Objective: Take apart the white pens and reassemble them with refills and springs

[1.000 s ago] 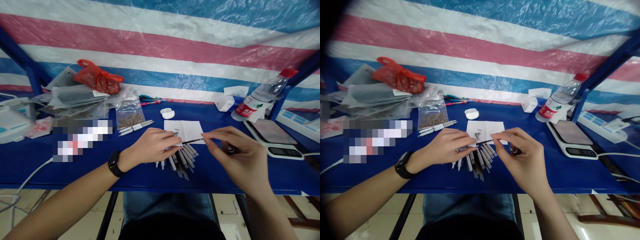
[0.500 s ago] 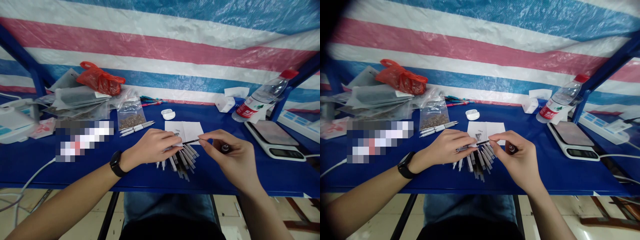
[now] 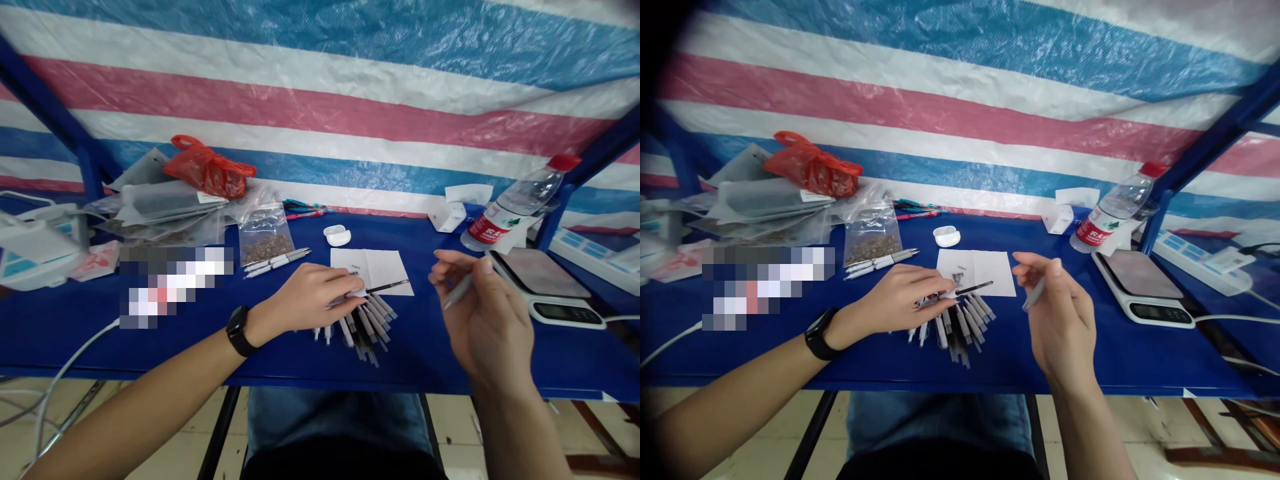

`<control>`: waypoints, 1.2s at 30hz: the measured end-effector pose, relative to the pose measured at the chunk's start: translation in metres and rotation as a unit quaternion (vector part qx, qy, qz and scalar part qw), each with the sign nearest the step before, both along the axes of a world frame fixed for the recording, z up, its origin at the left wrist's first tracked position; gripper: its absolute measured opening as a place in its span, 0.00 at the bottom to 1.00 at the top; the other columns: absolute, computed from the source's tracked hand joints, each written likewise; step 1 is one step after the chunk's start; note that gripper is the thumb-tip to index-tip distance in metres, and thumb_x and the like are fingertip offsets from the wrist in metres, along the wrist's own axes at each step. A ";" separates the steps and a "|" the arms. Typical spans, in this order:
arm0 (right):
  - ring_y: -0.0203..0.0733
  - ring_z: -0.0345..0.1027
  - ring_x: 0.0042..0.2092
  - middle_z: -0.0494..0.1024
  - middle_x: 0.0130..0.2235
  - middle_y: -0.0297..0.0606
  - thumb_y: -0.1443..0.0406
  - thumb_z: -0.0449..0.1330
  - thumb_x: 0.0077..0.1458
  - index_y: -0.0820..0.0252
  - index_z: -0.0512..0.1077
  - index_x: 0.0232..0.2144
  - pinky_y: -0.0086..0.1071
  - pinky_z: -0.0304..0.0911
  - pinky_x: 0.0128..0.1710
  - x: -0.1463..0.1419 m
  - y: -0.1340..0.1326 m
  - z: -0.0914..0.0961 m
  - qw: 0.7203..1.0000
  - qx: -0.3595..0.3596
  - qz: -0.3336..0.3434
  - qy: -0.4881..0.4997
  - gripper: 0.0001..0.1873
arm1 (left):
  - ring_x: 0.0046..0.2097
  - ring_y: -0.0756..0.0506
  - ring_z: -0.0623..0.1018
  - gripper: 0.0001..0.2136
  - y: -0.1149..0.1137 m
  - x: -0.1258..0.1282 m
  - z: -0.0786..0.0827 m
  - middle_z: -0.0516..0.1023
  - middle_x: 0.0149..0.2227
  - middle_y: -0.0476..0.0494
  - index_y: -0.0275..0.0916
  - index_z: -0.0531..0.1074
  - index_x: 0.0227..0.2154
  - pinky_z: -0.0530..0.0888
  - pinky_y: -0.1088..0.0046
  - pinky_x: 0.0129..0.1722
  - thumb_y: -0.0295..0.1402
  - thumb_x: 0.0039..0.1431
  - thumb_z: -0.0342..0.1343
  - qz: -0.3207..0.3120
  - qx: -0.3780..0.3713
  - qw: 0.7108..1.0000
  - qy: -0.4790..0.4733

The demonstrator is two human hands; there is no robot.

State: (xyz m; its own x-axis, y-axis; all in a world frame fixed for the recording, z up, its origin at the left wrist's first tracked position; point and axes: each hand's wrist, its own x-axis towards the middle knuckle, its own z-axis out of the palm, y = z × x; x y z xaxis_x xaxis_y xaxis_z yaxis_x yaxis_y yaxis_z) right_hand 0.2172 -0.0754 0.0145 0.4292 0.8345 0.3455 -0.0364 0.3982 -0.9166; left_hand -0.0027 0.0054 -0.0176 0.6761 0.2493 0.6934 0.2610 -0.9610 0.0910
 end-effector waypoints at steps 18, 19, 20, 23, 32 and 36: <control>0.38 0.68 0.35 0.76 0.33 0.36 0.53 0.69 0.55 0.52 0.84 0.33 0.35 0.67 0.37 -0.016 0.015 -0.006 0.993 0.088 -0.074 0.017 0.11 | 0.27 0.52 0.77 0.08 0.000 0.000 0.000 0.81 0.29 0.49 0.38 0.73 0.37 0.69 0.77 0.28 0.35 0.71 0.52 0.002 -0.007 1.000 0.014; 0.38 0.68 0.35 0.76 0.32 0.35 0.54 0.69 0.56 0.52 0.84 0.33 0.35 0.66 0.37 -0.016 0.015 -0.006 0.994 0.087 -0.068 0.015 0.10 | 0.27 0.52 0.77 0.08 0.000 0.000 0.000 0.81 0.29 0.49 0.38 0.73 0.37 0.69 0.77 0.28 0.35 0.71 0.52 0.003 -0.006 1.000 0.015; 0.38 0.68 0.35 0.76 0.32 0.35 0.54 0.69 0.56 0.52 0.84 0.33 0.34 0.66 0.37 -0.016 0.015 -0.007 0.994 0.084 -0.063 0.013 0.10 | 0.27 0.52 0.77 0.08 0.000 0.000 0.000 0.81 0.30 0.49 0.38 0.73 0.37 0.69 0.77 0.28 0.35 0.71 0.52 0.004 -0.006 1.000 0.016; 0.38 0.68 0.35 0.76 0.32 0.35 0.53 0.70 0.54 0.53 0.83 0.29 0.33 0.66 0.36 -0.016 0.014 -0.008 0.996 0.069 -0.045 0.016 0.11 | 0.27 0.52 0.77 0.08 -0.001 0.000 0.000 0.81 0.29 0.49 0.38 0.73 0.37 0.69 0.76 0.28 0.34 0.71 0.52 0.005 -0.005 1.000 0.015; 0.38 0.68 0.34 0.74 0.31 0.35 0.50 0.70 0.54 0.53 0.83 0.33 0.34 0.67 0.35 -0.015 0.016 -0.010 0.995 0.062 -0.078 0.025 0.14 | 0.27 0.52 0.78 0.09 -0.001 0.000 0.000 0.81 0.30 0.48 0.38 0.73 0.37 0.70 0.76 0.28 0.34 0.71 0.52 0.007 -0.006 1.000 0.018; 0.38 0.68 0.35 0.74 0.32 0.36 0.51 0.69 0.56 0.52 0.83 0.34 0.35 0.68 0.36 -0.015 0.017 -0.012 0.994 0.069 -0.082 0.012 0.13 | 0.27 0.52 0.78 0.08 -0.001 0.000 0.000 0.81 0.29 0.49 0.38 0.73 0.37 0.70 0.76 0.28 0.34 0.71 0.52 0.003 -0.003 1.000 0.017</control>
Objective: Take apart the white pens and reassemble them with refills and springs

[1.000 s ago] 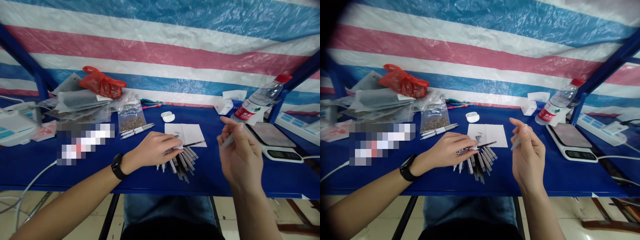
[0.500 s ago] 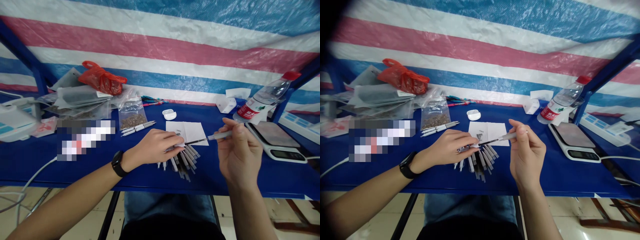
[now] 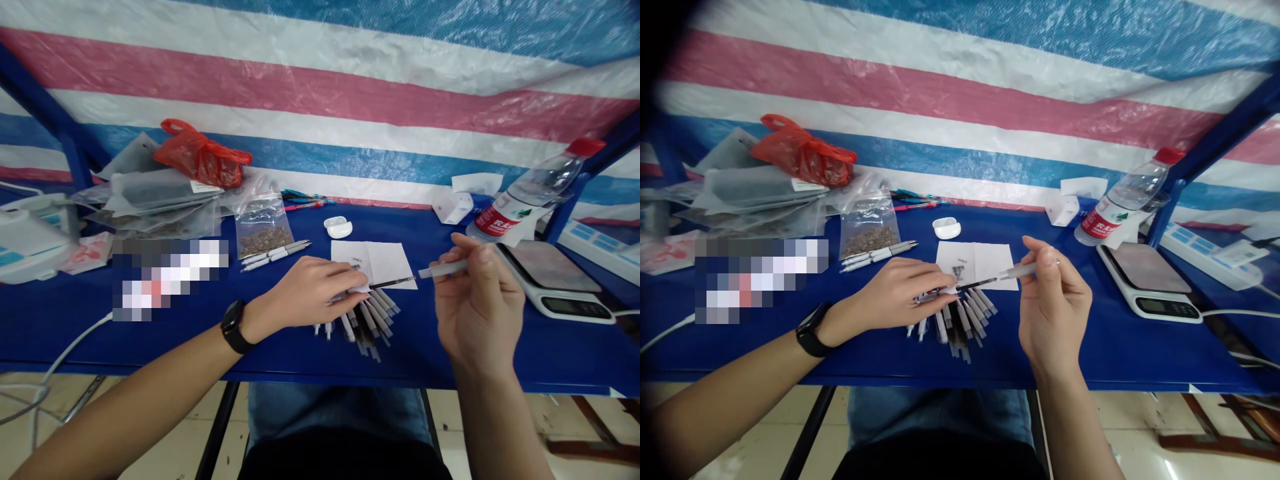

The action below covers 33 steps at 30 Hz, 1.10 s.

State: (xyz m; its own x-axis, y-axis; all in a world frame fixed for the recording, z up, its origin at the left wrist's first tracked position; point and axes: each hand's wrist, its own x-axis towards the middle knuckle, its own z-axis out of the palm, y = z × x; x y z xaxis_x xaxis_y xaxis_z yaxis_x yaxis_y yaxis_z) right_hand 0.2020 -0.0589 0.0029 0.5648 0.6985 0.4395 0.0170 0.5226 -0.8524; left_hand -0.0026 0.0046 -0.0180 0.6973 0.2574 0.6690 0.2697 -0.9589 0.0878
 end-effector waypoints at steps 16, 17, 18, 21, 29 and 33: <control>0.36 0.67 0.32 0.73 0.30 0.33 0.50 0.71 0.52 0.53 0.83 0.33 0.32 0.68 0.35 -0.003 -0.002 -0.002 0.998 -0.017 0.041 0.047 0.15 | 0.27 0.52 0.76 0.09 0.001 -0.001 0.000 0.80 0.28 0.49 0.38 0.73 0.36 0.70 0.76 0.27 0.34 0.71 0.51 0.007 0.007 1.000 0.015; 0.36 0.67 0.32 0.73 0.30 0.33 0.50 0.70 0.54 0.53 0.82 0.33 0.32 0.68 0.35 -0.003 -0.002 -0.002 0.998 -0.021 0.043 0.043 0.15 | 0.26 0.52 0.76 0.09 0.001 -0.001 0.000 0.80 0.28 0.49 0.38 0.73 0.36 0.70 0.76 0.27 0.34 0.71 0.51 0.008 0.009 1.000 0.013; 0.36 0.67 0.32 0.73 0.30 0.33 0.50 0.69 0.55 0.53 0.82 0.33 0.33 0.68 0.34 -0.002 -0.002 -0.003 0.998 -0.027 0.046 0.037 0.15 | 0.26 0.52 0.76 0.09 0.001 -0.001 0.000 0.80 0.28 0.49 0.38 0.73 0.36 0.70 0.76 0.27 0.34 0.71 0.52 0.007 0.013 1.000 0.010; 0.36 0.67 0.31 0.72 0.30 0.33 0.48 0.66 0.58 0.53 0.81 0.34 0.33 0.69 0.34 -0.002 -0.002 -0.002 0.997 -0.046 0.054 0.027 0.16 | 0.26 0.52 0.76 0.08 0.001 0.000 0.000 0.80 0.28 0.49 0.38 0.73 0.36 0.70 0.76 0.27 0.34 0.71 0.52 0.006 0.018 1.000 0.006; 0.35 0.68 0.31 0.72 0.30 0.32 0.48 0.70 0.52 0.53 0.81 0.32 0.31 0.70 0.34 -0.005 -0.001 0.001 0.993 -0.061 0.073 0.071 0.16 | 0.26 0.52 0.76 0.08 0.001 0.000 0.001 0.80 0.29 0.50 0.38 0.73 0.36 0.69 0.75 0.26 0.33 0.70 0.52 0.009 0.027 1.000 0.001; 0.37 0.70 0.33 0.75 0.31 0.34 0.50 0.69 0.55 0.53 0.82 0.31 0.34 0.70 0.36 -0.010 -0.002 -0.003 0.996 -0.047 0.064 0.031 0.14 | 0.26 0.52 0.76 0.08 0.000 0.000 0.001 0.80 0.29 0.51 0.39 0.73 0.36 0.69 0.75 0.27 0.34 0.71 0.52 0.017 0.022 1.000 0.001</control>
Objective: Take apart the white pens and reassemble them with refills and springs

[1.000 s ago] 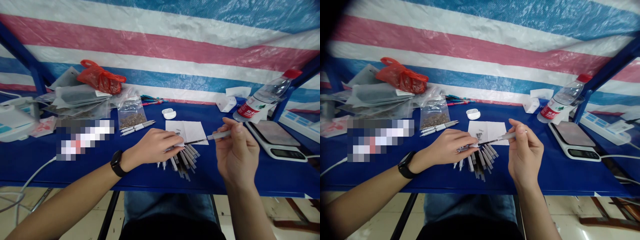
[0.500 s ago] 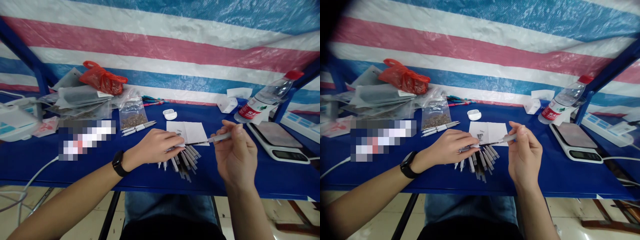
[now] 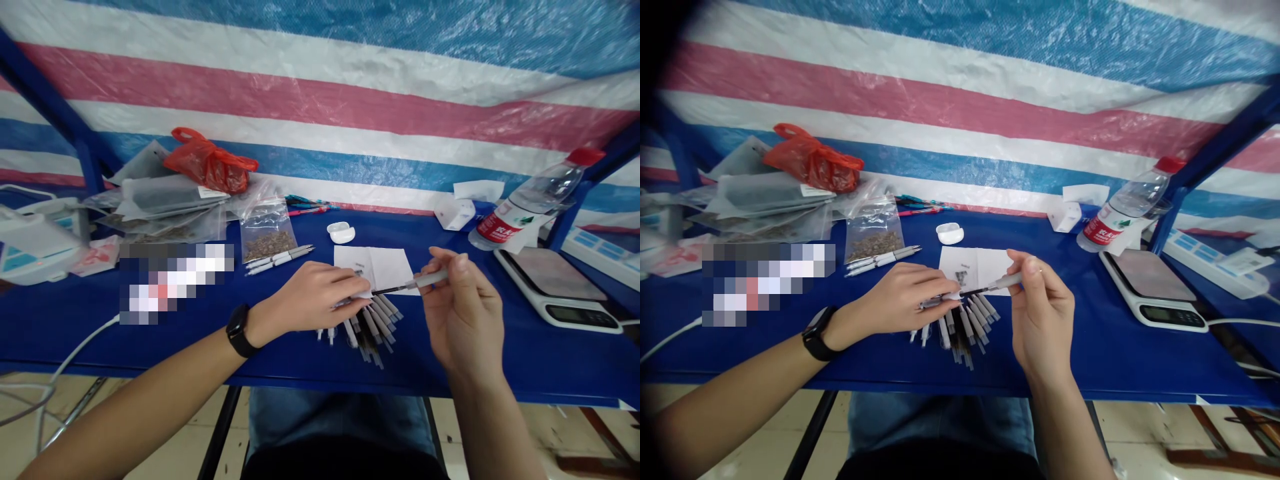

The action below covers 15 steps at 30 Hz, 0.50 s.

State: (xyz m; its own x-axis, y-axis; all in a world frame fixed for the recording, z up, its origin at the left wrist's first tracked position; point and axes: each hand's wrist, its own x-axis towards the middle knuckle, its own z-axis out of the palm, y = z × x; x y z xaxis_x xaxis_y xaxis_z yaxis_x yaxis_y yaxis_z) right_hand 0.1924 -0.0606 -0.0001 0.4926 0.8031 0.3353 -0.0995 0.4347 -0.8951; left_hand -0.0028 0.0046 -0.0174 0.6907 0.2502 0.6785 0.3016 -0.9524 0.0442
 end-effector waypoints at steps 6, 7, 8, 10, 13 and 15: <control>0.42 0.74 0.41 0.81 0.38 0.36 0.56 0.67 0.60 0.50 0.84 0.36 0.39 0.70 0.43 -0.004 -0.005 -0.013 0.995 -0.004 0.018 -0.096 0.08 | 0.29 0.51 0.78 0.06 -0.003 0.002 0.002 0.80 0.31 0.48 0.38 0.73 0.38 0.69 0.76 0.28 0.33 0.70 0.53 0.013 -0.019 0.999 -0.036; 0.43 0.74 0.42 0.81 0.39 0.37 0.57 0.67 0.60 0.49 0.84 0.38 0.40 0.71 0.43 -0.005 -0.005 -0.015 0.993 -0.007 0.025 -0.114 0.07 | 0.30 0.51 0.78 0.07 -0.003 0.002 0.003 0.80 0.32 0.48 0.38 0.73 0.39 0.69 0.76 0.28 0.33 0.71 0.52 0.016 -0.024 0.999 -0.041; 0.44 0.74 0.42 0.81 0.40 0.37 0.57 0.67 0.60 0.48 0.84 0.39 0.40 0.71 0.43 -0.005 -0.006 -0.018 0.991 -0.009 0.033 -0.128 0.07 | 0.30 0.52 0.77 0.07 -0.003 0.001 0.003 0.80 0.32 0.47 0.38 0.73 0.39 0.69 0.77 0.28 0.33 0.71 0.51 0.017 -0.034 0.998 -0.045; 0.43 0.75 0.42 0.81 0.41 0.37 0.58 0.67 0.60 0.46 0.83 0.43 0.39 0.72 0.41 -0.006 -0.007 -0.021 0.988 -0.014 0.044 -0.147 0.09 | 0.29 0.53 0.76 0.08 -0.003 0.000 0.003 0.79 0.34 0.46 0.37 0.72 0.40 0.70 0.78 0.28 0.33 0.72 0.49 0.010 -0.064 0.996 -0.054; 0.42 0.76 0.41 0.82 0.42 0.36 0.59 0.68 0.59 0.45 0.83 0.44 0.37 0.73 0.41 -0.006 -0.008 -0.023 0.987 -0.017 0.058 -0.149 0.10 | 0.26 0.54 0.73 0.09 -0.002 -0.002 0.003 0.78 0.36 0.45 0.37 0.71 0.42 0.69 0.78 0.27 0.35 0.73 0.48 -0.002 -0.091 0.993 -0.074; 0.42 0.77 0.39 0.82 0.40 0.36 0.59 0.69 0.58 0.47 0.84 0.41 0.37 0.74 0.41 -0.006 -0.008 -0.021 0.988 -0.018 0.068 -0.140 0.08 | 0.26 0.54 0.73 0.10 -0.002 -0.004 0.004 0.78 0.36 0.45 0.37 0.71 0.42 0.69 0.78 0.26 0.35 0.74 0.47 0.000 -0.082 0.995 -0.065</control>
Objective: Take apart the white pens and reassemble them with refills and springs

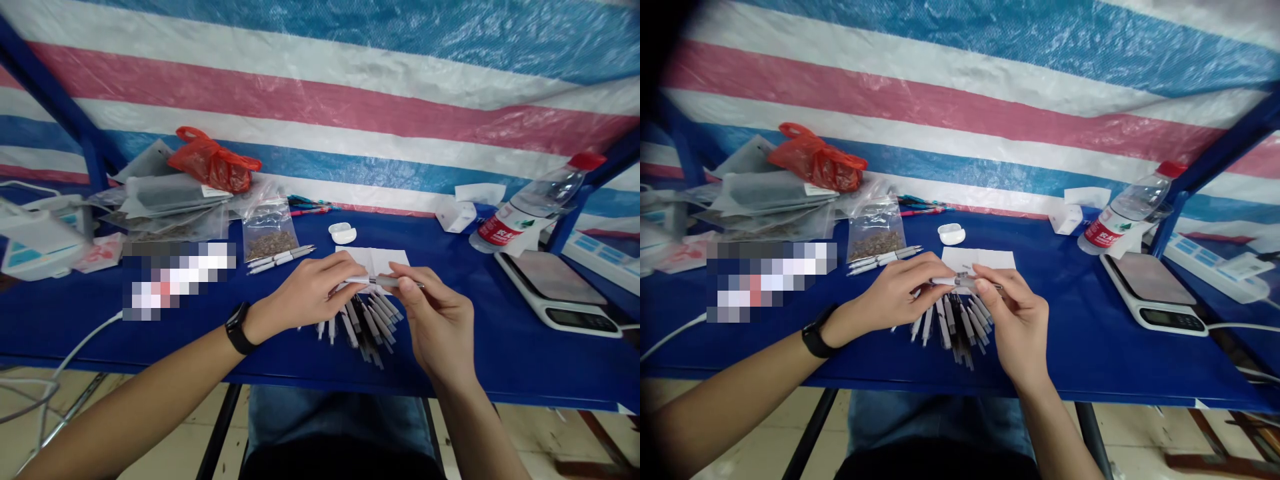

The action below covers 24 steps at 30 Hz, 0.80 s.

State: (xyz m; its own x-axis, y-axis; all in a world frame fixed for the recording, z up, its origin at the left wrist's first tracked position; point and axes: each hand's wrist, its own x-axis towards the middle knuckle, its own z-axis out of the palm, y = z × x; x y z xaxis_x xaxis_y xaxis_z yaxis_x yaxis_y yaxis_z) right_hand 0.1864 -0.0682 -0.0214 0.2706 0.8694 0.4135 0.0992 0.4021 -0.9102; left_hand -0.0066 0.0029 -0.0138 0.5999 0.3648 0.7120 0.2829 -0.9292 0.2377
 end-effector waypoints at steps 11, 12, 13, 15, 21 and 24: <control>0.34 0.60 0.18 0.68 0.14 0.35 0.42 0.57 0.61 0.59 0.64 0.09 0.31 0.56 0.19 -0.001 -0.001 0.010 0.977 -0.099 -0.133 -0.137 0.37 | 0.28 0.52 0.77 0.10 -0.010 0.006 0.002 0.78 0.32 0.48 0.36 0.72 0.41 0.64 0.74 0.21 0.32 0.74 0.46 0.056 0.177 0.979 0.085; 0.35 0.62 0.19 0.69 0.15 0.36 0.41 0.54 0.62 0.59 0.67 0.11 0.31 0.57 0.20 0.001 -0.001 0.010 0.979 -0.100 -0.117 -0.137 0.37 | 0.28 0.52 0.77 0.10 -0.009 0.006 0.002 0.77 0.32 0.48 0.36 0.72 0.42 0.63 0.74 0.21 0.32 0.74 0.46 0.058 0.174 0.980 0.082; 0.36 0.65 0.21 0.72 0.17 0.36 0.41 0.53 0.63 0.59 0.71 0.15 0.30 0.59 0.21 0.003 -0.001 0.010 0.981 -0.098 -0.096 -0.135 0.35 | 0.28 0.52 0.77 0.10 -0.008 0.006 0.002 0.77 0.31 0.48 0.35 0.73 0.42 0.62 0.75 0.20 0.32 0.74 0.46 0.057 0.170 0.981 0.078; 0.37 0.70 0.26 0.76 0.24 0.35 0.44 0.57 0.63 0.58 0.79 0.30 0.29 0.65 0.26 0.009 -0.003 0.010 0.987 -0.085 -0.044 -0.128 0.26 | 0.28 0.52 0.77 0.11 -0.007 0.006 0.001 0.76 0.30 0.49 0.35 0.73 0.43 0.61 0.74 0.20 0.33 0.74 0.47 0.055 0.160 0.983 0.071; 0.37 0.76 0.35 0.80 0.35 0.33 0.57 0.67 0.58 0.54 0.75 0.39 0.27 0.72 0.35 0.015 -0.013 0.011 0.993 -0.045 0.028 -0.108 0.10 | 0.28 0.52 0.76 0.11 -0.006 0.005 0.000 0.78 0.31 0.49 0.37 0.73 0.45 0.60 0.74 0.21 0.33 0.74 0.46 0.054 0.146 0.986 0.060; 0.35 0.72 0.26 0.77 0.25 0.31 0.55 0.65 0.61 0.57 0.73 0.31 0.26 0.67 0.28 0.011 -0.013 0.012 0.988 -0.070 0.015 -0.139 0.13 | 0.28 0.53 0.76 0.10 -0.006 0.004 0.000 0.78 0.31 0.49 0.36 0.74 0.45 0.60 0.75 0.22 0.33 0.74 0.48 0.045 0.158 0.985 0.055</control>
